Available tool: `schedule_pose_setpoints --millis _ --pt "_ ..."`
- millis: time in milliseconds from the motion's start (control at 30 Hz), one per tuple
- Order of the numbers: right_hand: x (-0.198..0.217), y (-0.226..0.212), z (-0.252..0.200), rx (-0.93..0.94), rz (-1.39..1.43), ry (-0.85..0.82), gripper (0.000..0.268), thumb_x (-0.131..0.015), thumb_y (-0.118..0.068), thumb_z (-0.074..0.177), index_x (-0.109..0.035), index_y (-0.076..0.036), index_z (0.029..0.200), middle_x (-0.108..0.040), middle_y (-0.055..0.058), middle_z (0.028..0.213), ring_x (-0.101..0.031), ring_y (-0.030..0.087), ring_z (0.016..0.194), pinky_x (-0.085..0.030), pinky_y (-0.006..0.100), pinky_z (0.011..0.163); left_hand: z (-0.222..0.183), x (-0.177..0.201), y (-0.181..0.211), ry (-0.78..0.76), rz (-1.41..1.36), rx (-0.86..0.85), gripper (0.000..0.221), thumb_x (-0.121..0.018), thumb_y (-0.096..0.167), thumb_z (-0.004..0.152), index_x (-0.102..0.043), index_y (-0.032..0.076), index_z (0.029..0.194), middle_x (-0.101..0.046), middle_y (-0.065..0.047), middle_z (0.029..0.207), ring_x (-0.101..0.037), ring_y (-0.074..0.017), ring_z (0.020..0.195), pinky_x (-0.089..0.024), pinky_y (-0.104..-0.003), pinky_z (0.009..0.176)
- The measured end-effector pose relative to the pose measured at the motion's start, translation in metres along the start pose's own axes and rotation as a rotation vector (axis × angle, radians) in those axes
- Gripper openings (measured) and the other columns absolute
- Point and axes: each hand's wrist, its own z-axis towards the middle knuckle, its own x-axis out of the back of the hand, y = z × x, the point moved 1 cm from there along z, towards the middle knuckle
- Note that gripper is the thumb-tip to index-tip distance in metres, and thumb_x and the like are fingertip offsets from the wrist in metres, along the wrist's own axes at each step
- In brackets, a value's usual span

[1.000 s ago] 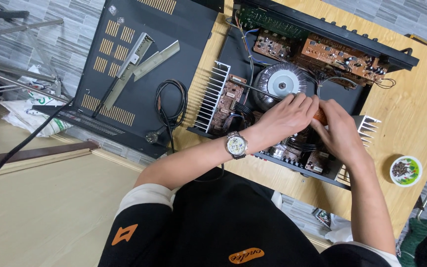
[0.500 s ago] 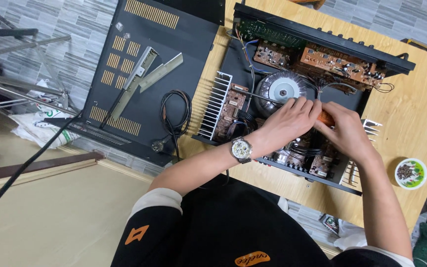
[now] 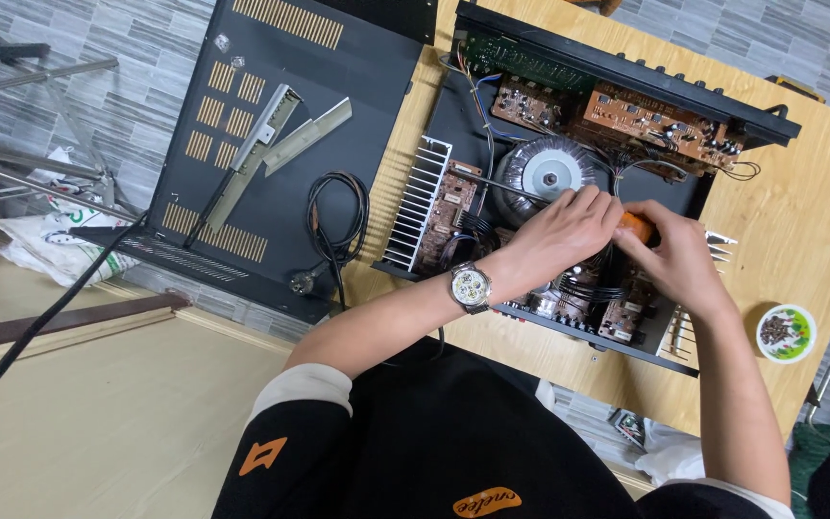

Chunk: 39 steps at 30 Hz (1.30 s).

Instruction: Repairing the internal components of an audio amplifier using a screwdriver.

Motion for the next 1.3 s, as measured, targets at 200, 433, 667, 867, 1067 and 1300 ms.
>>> schedule_pose_setpoints --millis 200,433,667,867,1067,1300 --pt "-0.003 -0.008 -0.004 0.113 -0.052 0.075 0.039 -0.077 -0.022 0.089 -0.061 -0.001 0.119 -0.069 0.011 0.107 -0.063 0.024 0.09 -0.046 0.035 0.08 0.0 0.0 -0.003 -0.043 0.043 -0.037 0.036 -0.071 0.006 0.084 -0.057 0.004 0.118 -0.058 -0.003 0.098 -0.051 -0.0182 0.091 -0.043 -0.03 0.075" --pt "-0.001 -0.006 -0.006 0.058 -0.006 0.114 0.045 -0.08 -0.022 0.086 -0.06 -0.003 0.121 -0.068 0.01 0.113 -0.064 0.024 0.099 -0.046 0.035 0.09 -0.002 -0.004 -0.002 -0.026 -0.015 -0.066 0.037 -0.07 0.001 0.083 -0.057 0.002 0.117 -0.06 -0.006 0.096 -0.055 -0.0203 0.086 -0.045 -0.032 0.074" --pt "0.005 -0.01 -0.007 -0.04 0.006 0.047 0.03 -0.064 -0.026 0.097 -0.066 -0.005 0.118 -0.073 0.007 0.109 -0.066 0.019 0.091 -0.045 0.034 0.08 -0.002 0.001 -0.004 -0.033 -0.041 -0.057 0.038 -0.07 -0.002 0.082 -0.055 0.005 0.116 -0.059 -0.005 0.101 -0.054 -0.0203 0.091 -0.045 -0.033 0.077" --pt "0.007 -0.014 -0.009 0.049 0.049 0.121 0.042 -0.077 -0.023 0.085 -0.061 -0.004 0.119 -0.068 0.01 0.113 -0.064 0.022 0.1 -0.047 0.034 0.088 -0.001 -0.001 -0.004 -0.065 -0.117 -0.049 0.031 -0.063 0.001 0.088 -0.054 0.001 0.118 -0.06 -0.009 0.1 -0.053 -0.0228 0.09 -0.047 -0.034 0.078" --pt "0.011 -0.008 -0.011 -0.136 0.079 0.081 0.029 -0.066 -0.025 0.096 -0.07 -0.01 0.121 -0.075 0.017 0.1 -0.069 0.038 0.102 -0.052 0.049 0.09 0.001 -0.007 -0.004 0.188 -0.069 -0.063 0.015 -0.057 0.005 0.086 -0.058 -0.001 0.1 -0.054 -0.007 0.08 -0.055 -0.0266 0.08 -0.044 -0.035 0.069" --pt "0.018 -0.024 -0.012 -0.114 0.123 0.126 0.046 -0.08 -0.017 0.081 -0.067 -0.009 0.125 -0.074 0.018 0.105 -0.069 0.037 0.105 -0.051 0.048 0.092 -0.002 -0.014 -0.006 0.174 -0.102 -0.069 0.018 -0.057 0.0 0.085 -0.058 -0.004 0.103 -0.053 -0.01 0.08 -0.055 -0.0276 0.081 -0.045 -0.034 0.07"
